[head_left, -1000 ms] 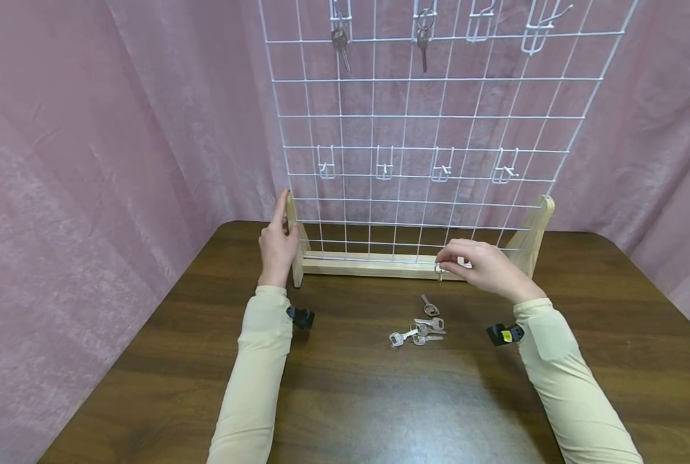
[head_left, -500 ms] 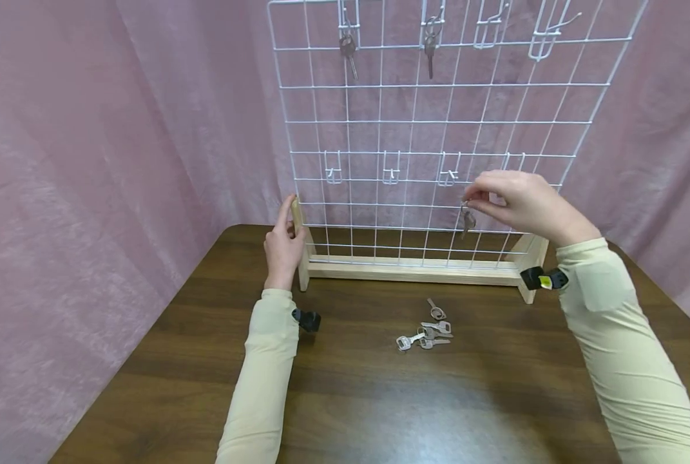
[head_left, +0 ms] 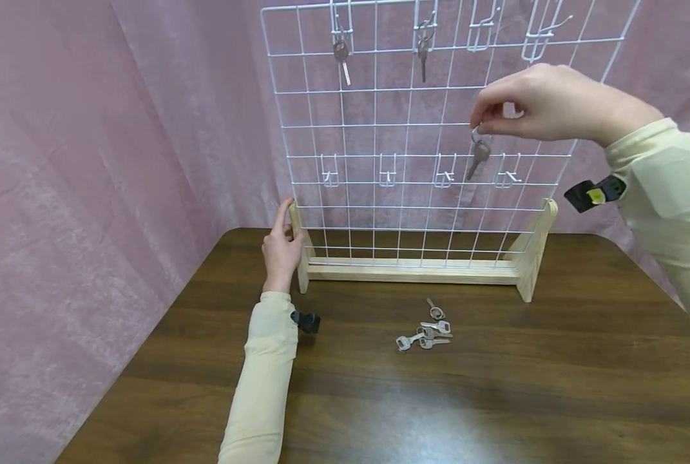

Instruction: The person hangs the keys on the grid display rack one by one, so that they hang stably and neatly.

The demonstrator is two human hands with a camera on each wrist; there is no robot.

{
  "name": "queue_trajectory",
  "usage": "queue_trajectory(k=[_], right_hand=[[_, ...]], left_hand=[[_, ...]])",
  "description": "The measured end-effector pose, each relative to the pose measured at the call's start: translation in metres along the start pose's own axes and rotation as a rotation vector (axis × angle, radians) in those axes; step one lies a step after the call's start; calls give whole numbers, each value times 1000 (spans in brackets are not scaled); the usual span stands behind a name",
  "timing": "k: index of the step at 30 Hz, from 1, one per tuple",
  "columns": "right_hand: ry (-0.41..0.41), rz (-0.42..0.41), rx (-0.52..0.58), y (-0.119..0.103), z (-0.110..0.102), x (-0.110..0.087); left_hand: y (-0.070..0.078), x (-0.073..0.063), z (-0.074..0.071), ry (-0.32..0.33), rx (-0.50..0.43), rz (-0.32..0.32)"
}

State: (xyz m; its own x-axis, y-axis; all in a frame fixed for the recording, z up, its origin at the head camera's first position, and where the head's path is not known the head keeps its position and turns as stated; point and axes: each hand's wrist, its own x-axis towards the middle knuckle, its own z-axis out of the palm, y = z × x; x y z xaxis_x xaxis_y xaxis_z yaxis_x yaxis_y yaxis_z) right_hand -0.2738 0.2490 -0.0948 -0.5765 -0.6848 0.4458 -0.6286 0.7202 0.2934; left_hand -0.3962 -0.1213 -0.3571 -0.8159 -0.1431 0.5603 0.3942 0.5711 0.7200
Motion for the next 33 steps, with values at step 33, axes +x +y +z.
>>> queue_trajectory(k=[33], right_hand=[[-44,332,154,95,-39,45]], left_hand=[[4,-4,1,-5,20,-8]])
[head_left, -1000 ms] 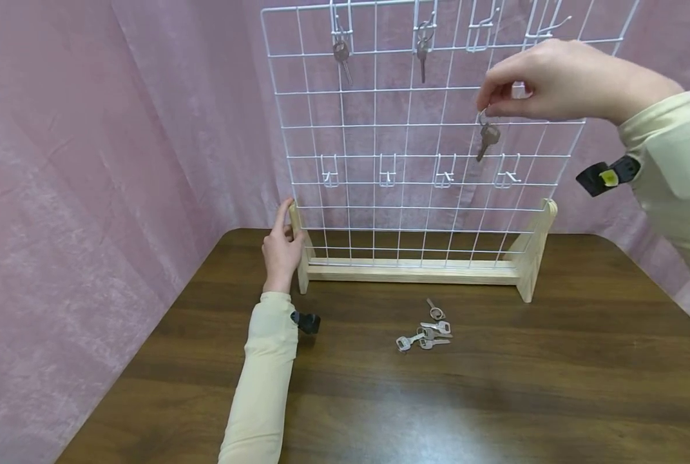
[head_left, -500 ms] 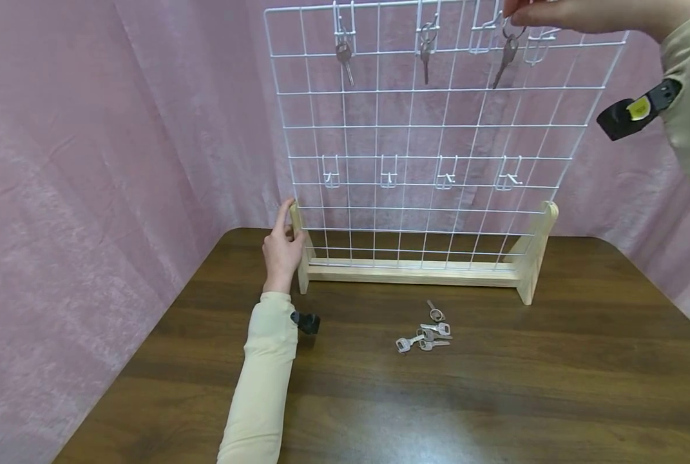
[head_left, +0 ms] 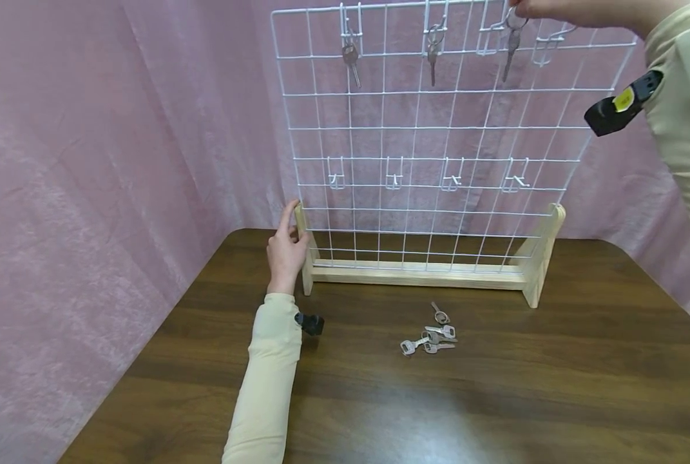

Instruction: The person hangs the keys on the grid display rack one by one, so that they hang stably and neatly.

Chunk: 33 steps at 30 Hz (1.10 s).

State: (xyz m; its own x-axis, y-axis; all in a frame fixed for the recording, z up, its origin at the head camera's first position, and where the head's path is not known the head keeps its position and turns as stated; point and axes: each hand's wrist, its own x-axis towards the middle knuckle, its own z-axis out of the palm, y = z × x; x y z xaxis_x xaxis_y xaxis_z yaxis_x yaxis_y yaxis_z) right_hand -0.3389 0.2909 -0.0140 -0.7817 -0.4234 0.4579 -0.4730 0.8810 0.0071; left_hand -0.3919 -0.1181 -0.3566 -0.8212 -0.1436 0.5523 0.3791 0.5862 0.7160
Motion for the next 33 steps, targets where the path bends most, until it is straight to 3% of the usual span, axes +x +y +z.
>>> queue_trajectory(k=[9,16,19,23,28,33], right_hand=[[123,-1,26,-33,2,-19],[186,-3,-33,-35,3,-27],[257,19,-39,-41,2,-36],[400,74,33,-53,8,-57],[535,32,115,-71,39,-94],[426,-143,90,-90,96,-135]], left_hand=[[0,-3,7,-4,-7,15],[4,-3,11,-3,-12,12],[5,-2,12,-3,-14,12],[6,-1,13,-6,-25,17],[4,0,13,-2,-21,24],[3,1,13,-3,-10,31]])
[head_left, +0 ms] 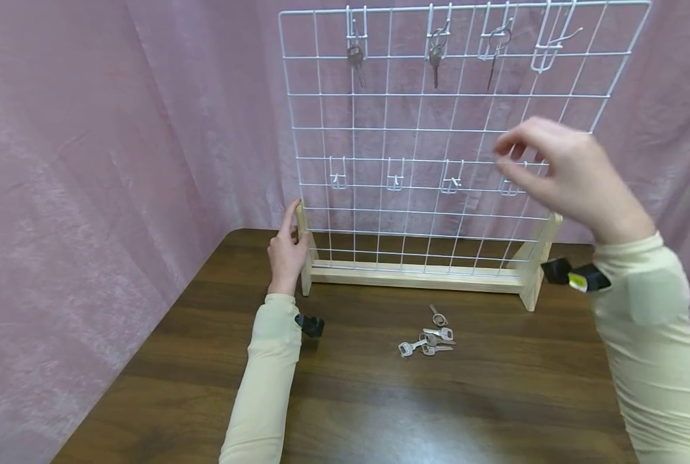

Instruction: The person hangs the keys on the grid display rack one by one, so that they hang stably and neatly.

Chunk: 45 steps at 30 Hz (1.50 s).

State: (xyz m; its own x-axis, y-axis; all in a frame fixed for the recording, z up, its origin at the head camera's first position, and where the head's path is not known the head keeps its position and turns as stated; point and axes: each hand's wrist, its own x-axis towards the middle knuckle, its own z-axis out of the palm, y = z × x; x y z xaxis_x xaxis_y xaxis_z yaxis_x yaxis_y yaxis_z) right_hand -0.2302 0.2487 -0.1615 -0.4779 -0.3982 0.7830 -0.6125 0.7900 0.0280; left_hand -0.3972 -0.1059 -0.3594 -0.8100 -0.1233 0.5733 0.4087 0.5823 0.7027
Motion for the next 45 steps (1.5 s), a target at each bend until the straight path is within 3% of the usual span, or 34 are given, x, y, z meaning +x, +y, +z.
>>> queue_trajectory(k=[4,12,19,25,31,45], right_hand=[[-152,-99,0,-9,39,-44],[-426,-170,88,-18,109,-109],[-726,-173,209,-25,148,-127],[-890,-160,266,-28,166,-134],[-961,-111,285,-27,174,-143],[-937,-123,314,-24,173,-150]], left_hand=[[0,0,0,-7,18,-4],[2,1,3,-57,56,-28],[2,0,0,-56,63,-26],[1,-2,-4,-57,62,-23],[0,-5,-2,-64,70,-19],[3,-6,4,-66,55,-8]])
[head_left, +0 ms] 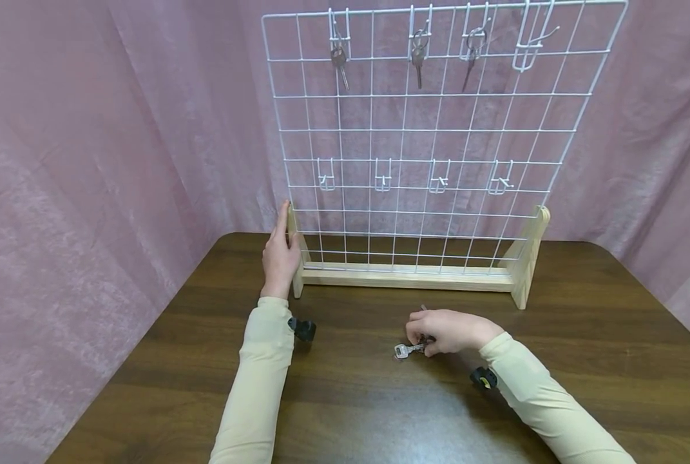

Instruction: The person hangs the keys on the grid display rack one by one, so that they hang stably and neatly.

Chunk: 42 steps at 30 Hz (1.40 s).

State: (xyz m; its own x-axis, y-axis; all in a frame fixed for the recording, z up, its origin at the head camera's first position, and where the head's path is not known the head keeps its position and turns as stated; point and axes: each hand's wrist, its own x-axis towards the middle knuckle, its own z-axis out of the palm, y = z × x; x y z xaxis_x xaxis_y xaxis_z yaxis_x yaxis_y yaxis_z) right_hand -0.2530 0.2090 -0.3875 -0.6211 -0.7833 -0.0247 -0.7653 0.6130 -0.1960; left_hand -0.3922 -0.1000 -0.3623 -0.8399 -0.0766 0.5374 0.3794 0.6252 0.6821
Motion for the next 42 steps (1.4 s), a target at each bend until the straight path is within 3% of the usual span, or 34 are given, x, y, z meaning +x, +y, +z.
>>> queue_trajectory(k=[14,25,37,42], right_hand=[[26,11,29,8,-8,-4],[22,70,56,10,-11,-6],[109,6,-7,17,-12,-7],[116,33,-6,16,-15,-9]], left_hand=[[0,6,-2,12,-12,-23],[2,7,-4,6,-17,-47],[-1,8,-2,11,-9,-36],[0,8,-1,17,-6,-39]])
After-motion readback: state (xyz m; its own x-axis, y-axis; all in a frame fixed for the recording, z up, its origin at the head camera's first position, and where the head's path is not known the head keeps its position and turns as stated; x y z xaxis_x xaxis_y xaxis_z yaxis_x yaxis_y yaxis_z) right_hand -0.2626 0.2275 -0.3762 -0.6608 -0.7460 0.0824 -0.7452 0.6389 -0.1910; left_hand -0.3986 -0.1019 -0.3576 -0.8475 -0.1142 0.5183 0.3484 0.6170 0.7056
